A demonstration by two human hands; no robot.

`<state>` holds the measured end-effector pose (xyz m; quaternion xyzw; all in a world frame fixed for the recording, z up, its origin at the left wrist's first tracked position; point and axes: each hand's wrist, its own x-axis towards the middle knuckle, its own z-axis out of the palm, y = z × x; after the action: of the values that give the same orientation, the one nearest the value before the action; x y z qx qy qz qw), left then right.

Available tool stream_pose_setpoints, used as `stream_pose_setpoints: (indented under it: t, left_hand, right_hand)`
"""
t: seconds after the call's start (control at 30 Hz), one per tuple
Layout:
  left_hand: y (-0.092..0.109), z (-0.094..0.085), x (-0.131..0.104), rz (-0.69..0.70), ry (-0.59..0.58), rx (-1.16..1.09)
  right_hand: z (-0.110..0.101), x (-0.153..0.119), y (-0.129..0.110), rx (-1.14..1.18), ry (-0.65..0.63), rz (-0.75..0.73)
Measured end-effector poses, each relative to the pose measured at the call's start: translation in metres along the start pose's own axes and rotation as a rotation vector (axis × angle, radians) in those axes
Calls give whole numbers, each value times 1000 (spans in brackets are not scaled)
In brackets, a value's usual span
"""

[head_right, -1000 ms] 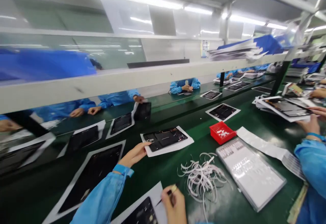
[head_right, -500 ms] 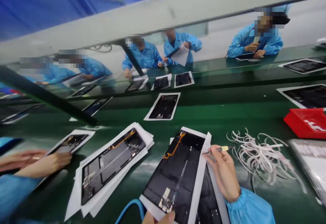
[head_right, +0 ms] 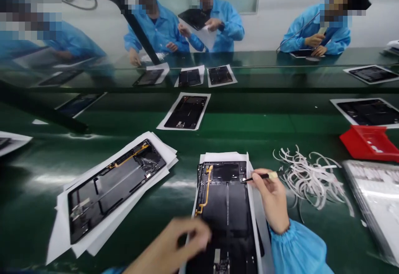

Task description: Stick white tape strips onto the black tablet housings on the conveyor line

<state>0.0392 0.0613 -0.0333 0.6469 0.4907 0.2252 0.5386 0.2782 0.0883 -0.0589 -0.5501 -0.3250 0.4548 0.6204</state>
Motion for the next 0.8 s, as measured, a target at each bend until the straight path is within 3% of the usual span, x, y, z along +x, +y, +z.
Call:
stream_pose_setpoints:
  t: [0.13,0.2,0.27,0.43,0.8]
  left_hand:
    - [19,3,69,339,98,462]
    - [19,12,94,384,95,510]
    - [13,21,106,395,78,505]
    - [6,26,115,400,63,454]
    - [13,22,110,366,20,391]
  right_hand:
    - [-11,-10,-7,-371,4,-305]
    - [-14,-11,-5,-421,-13,-338]
    - [-14,-8,1,-380,-33,-264]
    - [-12,0,17,-269,-80,-96]
    - [-12,-2,17,-371,-44,-177]
